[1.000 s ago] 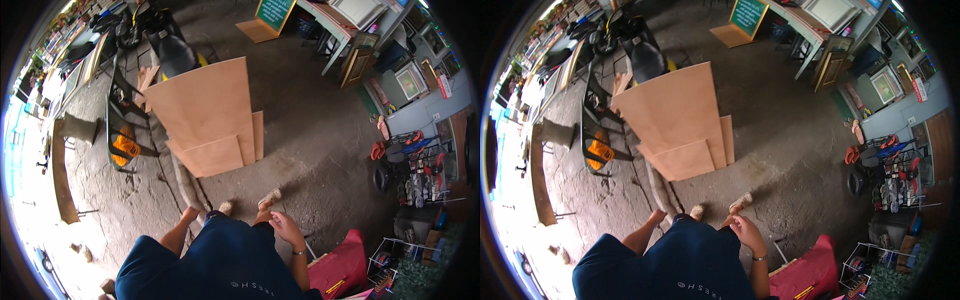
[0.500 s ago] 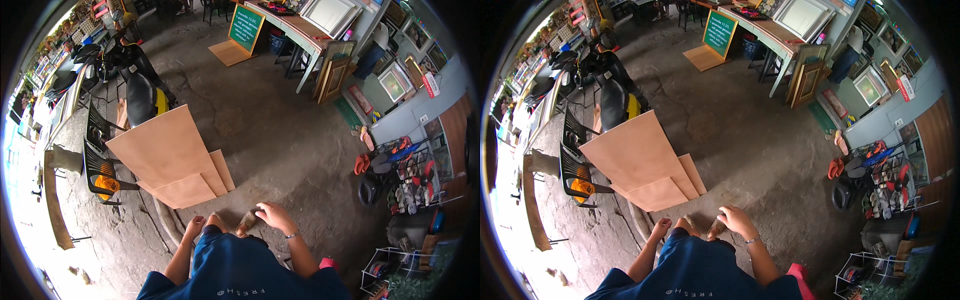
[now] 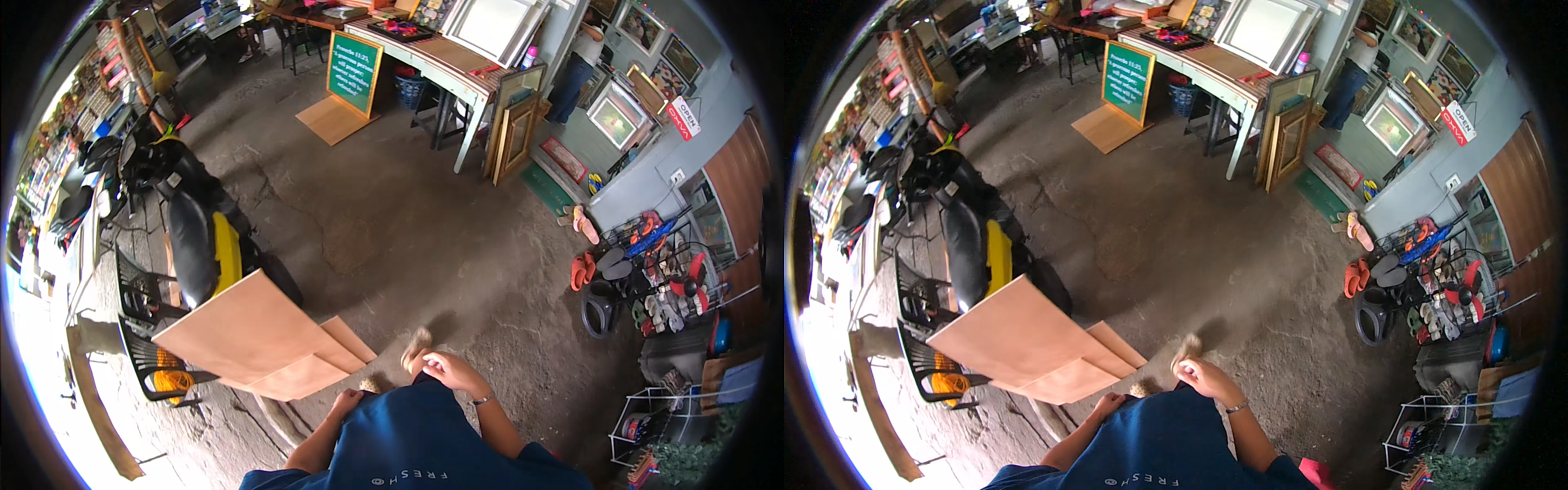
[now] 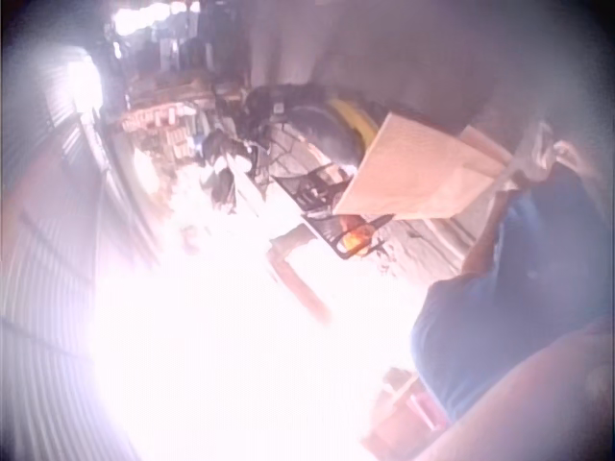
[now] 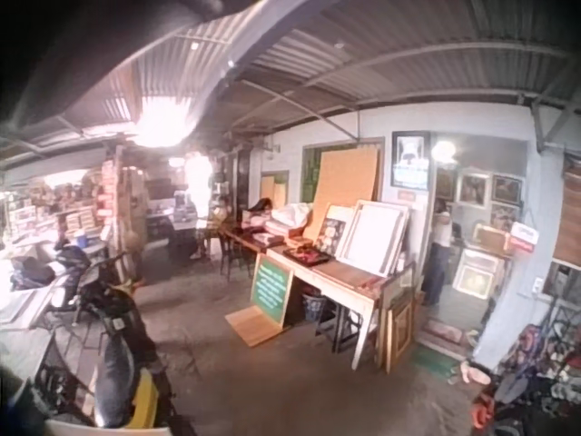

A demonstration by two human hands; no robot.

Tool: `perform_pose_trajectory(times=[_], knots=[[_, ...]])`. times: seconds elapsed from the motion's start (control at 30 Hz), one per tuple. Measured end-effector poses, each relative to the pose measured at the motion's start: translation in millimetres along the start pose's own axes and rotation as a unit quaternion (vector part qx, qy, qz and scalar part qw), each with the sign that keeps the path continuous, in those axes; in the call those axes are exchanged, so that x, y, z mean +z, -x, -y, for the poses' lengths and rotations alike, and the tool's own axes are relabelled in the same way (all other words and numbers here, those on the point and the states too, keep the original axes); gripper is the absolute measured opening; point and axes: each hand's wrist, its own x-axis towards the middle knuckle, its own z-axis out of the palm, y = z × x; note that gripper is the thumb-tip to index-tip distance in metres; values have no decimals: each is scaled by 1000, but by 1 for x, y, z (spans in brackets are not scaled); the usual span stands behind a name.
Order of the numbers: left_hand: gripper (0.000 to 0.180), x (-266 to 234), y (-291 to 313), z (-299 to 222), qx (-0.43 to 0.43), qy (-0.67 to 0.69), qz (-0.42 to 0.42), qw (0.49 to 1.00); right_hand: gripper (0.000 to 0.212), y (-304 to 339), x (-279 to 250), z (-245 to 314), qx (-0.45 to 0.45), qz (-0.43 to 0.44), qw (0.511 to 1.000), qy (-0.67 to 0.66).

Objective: The person measures and marks a piece of plywood using a tape measure and pencil, scores a board with a utility knife and straightedge, and positions a printed label inside a white mat frame.

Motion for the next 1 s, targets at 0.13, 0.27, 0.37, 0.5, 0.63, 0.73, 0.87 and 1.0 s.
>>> perform_pose_trajectory(times=[0.13, 0.27, 0.37, 0.5, 0.63, 0.73, 0.87, 1.0], knots=[[51, -10, -77, -99, 67, -16, 42, 997, 36, -22, -49, -78, 113, -37, 992, -44], [49, -57, -169, -208, 90, -39, -22, 995, 42, -86, -120, -133, 168, -39, 985, -31], [46, -69, -201, -311, 37, 85, -51, 994, 45, -120, -184, -186, 135, -6, 990, 51], [39, -118, -264, -450, 87, 81, -96, 988, 42, -193, -294, -202, 158, -81, 984, -12], [38, -138, -325, -609, 105, 262, -71, 957, 40, -237, -402, -220, 195, -188, 963, -9], [40, -158, -381, -712, 124, 292, -80, 945, 40, -270, -446, -246, 217, -219, 951, -23], [37, -186, -464, -867, 157, 365, -37, 917, 41, -288, -460, -303, 295, -180, 938, -21], [38, -228, -581, -1044, 211, 359, -5, 909, 40, -295, -445, -365, 393, -189, 899, -46]])
